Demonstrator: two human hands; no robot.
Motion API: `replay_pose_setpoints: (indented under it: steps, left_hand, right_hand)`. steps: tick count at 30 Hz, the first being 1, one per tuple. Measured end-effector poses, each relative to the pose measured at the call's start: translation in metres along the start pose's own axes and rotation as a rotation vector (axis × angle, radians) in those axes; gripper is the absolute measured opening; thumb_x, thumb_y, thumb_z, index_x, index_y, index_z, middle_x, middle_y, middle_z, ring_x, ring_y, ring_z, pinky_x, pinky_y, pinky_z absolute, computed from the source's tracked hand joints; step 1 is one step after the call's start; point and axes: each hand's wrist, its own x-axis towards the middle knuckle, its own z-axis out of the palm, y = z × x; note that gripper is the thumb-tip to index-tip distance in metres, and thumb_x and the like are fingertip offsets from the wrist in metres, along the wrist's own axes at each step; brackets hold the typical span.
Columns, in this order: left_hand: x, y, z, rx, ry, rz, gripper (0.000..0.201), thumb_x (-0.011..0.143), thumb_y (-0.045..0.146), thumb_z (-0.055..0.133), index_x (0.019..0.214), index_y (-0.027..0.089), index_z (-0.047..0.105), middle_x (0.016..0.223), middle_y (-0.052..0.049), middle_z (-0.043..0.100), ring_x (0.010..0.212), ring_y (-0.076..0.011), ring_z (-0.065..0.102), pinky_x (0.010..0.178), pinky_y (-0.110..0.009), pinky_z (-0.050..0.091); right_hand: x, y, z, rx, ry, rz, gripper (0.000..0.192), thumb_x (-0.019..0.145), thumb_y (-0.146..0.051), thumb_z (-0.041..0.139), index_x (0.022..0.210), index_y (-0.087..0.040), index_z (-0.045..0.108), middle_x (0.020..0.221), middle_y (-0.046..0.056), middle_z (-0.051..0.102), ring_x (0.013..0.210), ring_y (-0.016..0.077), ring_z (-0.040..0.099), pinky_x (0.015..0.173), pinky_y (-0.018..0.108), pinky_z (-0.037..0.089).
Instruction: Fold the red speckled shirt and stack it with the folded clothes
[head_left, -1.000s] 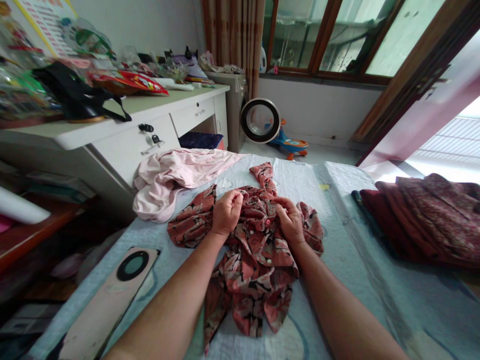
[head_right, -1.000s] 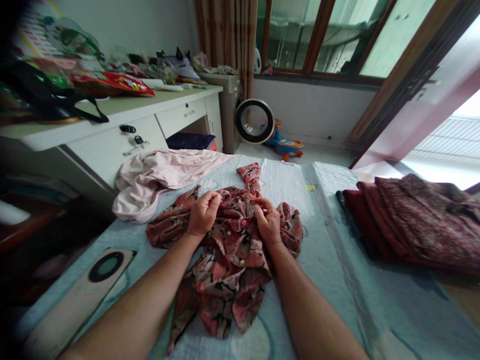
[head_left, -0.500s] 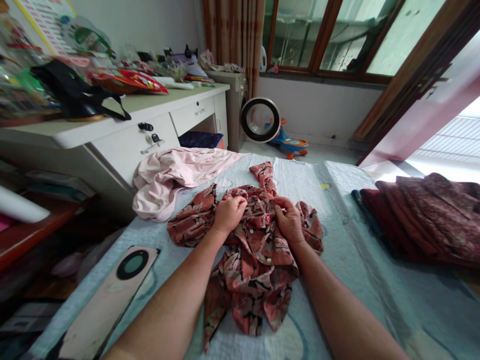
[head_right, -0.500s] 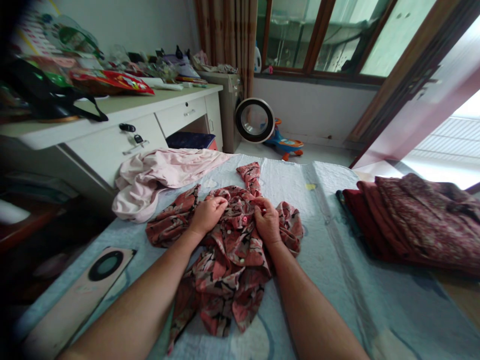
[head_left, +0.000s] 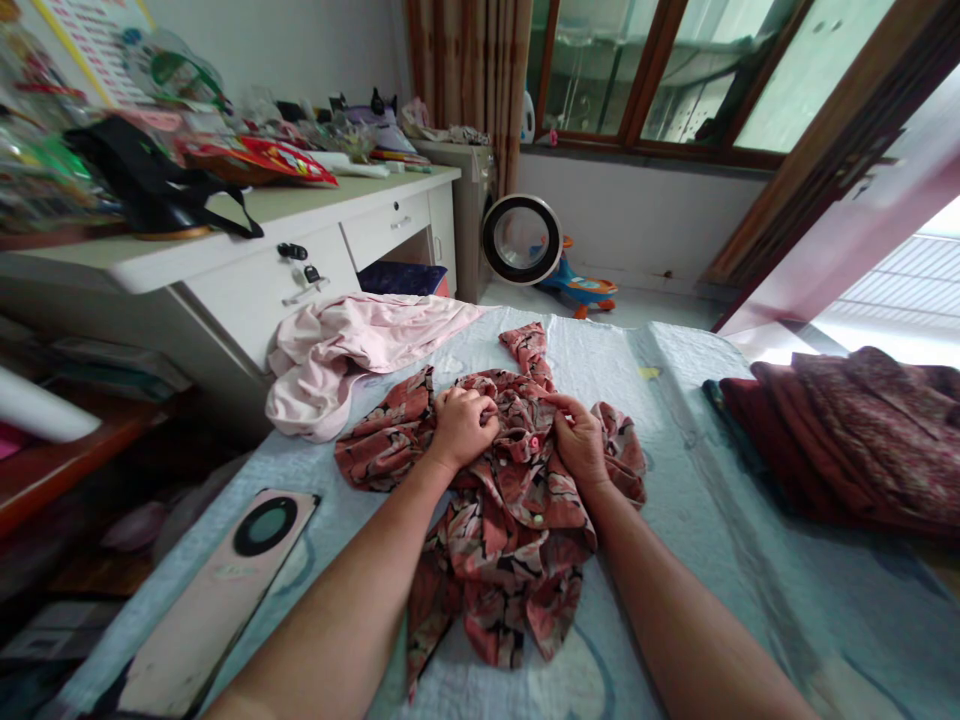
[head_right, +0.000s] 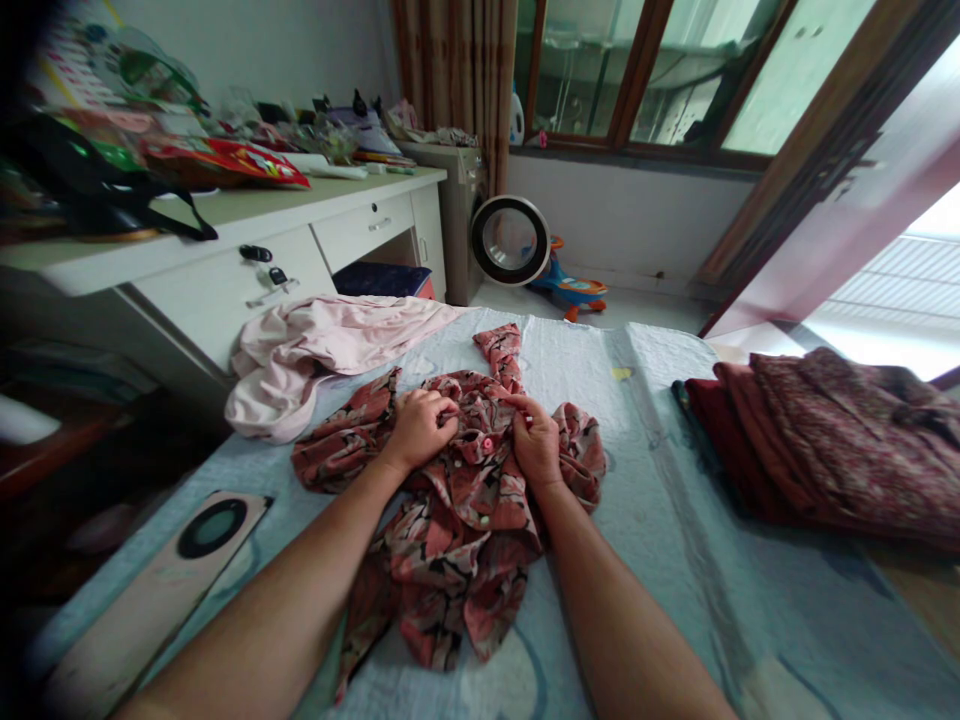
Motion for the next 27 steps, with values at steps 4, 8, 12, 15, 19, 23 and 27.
replay_pose_setpoints:
  steps: [4, 8, 12, 15, 19, 23, 27]
  left_hand:
    - [0.003, 0.001, -0.010, -0.324, 0.156, -0.018, 0.011, 0.082, 0.024, 0.053, 0.081, 0.020, 0.064, 0.088, -0.005, 0.066, 0.091, -0.0226, 0.059, 0.092, -0.040, 0.043]
    - [0.003, 0.002, -0.013, -0.680, 0.092, -0.101, 0.015, 0.086, 0.030, 0.050, 0.081, 0.020, 0.059, 0.076, 0.000, 0.060, 0.075, -0.0166, 0.057, 0.075, -0.030, 0.046]
    - [0.001, 0.006, -0.015, -0.916, -0.024, -0.222, 0.025, 0.086, 0.043, 0.055, 0.076, 0.020, 0.055, 0.063, 0.004, 0.048, 0.056, -0.0113, 0.046, 0.056, -0.024, 0.039]
    - [0.001, 0.009, -0.018, -1.078, -0.111, -0.320, 0.028, 0.079, 0.046, 0.063, 0.076, 0.020, 0.052, 0.060, 0.007, 0.044, 0.048, -0.0084, 0.042, 0.047, -0.022, 0.034]
    - [0.001, 0.008, -0.020, -1.196, -0.123, -0.375, 0.022, 0.071, 0.036, 0.067, 0.076, 0.020, 0.053, 0.058, 0.008, 0.043, 0.045, -0.0070, 0.040, 0.045, -0.020, 0.035]
    - [0.003, 0.008, -0.019, -1.256, -0.101, -0.429, 0.019, 0.069, 0.033, 0.066, 0.077, 0.020, 0.055, 0.056, 0.008, 0.041, 0.045, -0.0070, 0.038, 0.043, -0.020, 0.037]
    - [0.006, 0.007, -0.015, -1.253, 0.014, -0.447, 0.026, 0.069, 0.038, 0.069, 0.081, 0.020, 0.055, 0.060, 0.008, 0.044, 0.046, -0.0066, 0.038, 0.043, -0.019, 0.038]
  right_hand:
    - [-0.001, -0.002, -0.001, 0.003, 0.007, 0.011, 0.029, 0.083, -0.030, 0.050, 0.098, -0.020, 0.073, 0.089, 0.002, 0.074, 0.076, 0.0174, 0.064, 0.072, 0.029, 0.049]
    - [-0.002, -0.007, -0.005, 0.035, -0.003, 0.027, 0.030, 0.085, -0.032, 0.048, 0.097, -0.021, 0.073, 0.083, 0.000, 0.072, 0.073, 0.0160, 0.061, 0.071, 0.028, 0.047]
    - [-0.002, -0.011, -0.005, 0.035, -0.022, 0.005, 0.027, 0.086, -0.040, 0.055, 0.097, -0.021, 0.072, 0.086, 0.001, 0.072, 0.077, 0.0170, 0.063, 0.075, 0.029, 0.049]
    - [-0.002, -0.012, -0.003, 0.024, -0.023, 0.014, 0.026, 0.083, -0.040, 0.060, 0.096, -0.020, 0.071, 0.085, 0.003, 0.073, 0.071, 0.0166, 0.063, 0.067, 0.029, 0.050]
    - [-0.002, -0.011, -0.001, 0.017, -0.013, 0.005, 0.024, 0.082, -0.037, 0.060, 0.095, -0.020, 0.070, 0.086, 0.004, 0.073, 0.073, 0.0174, 0.064, 0.065, 0.029, 0.051]
    - [-0.002, -0.007, -0.002, 0.020, -0.014, 0.000, 0.024, 0.083, -0.034, 0.056, 0.098, -0.021, 0.070, 0.091, 0.005, 0.074, 0.077, 0.0183, 0.065, 0.071, 0.031, 0.052]
    - [0.000, 0.001, -0.001, 0.120, -0.019, 0.001, 0.031, 0.084, -0.031, 0.052, 0.109, -0.022, 0.067, 0.106, 0.005, 0.073, 0.097, 0.0213, 0.065, 0.090, 0.037, 0.050]
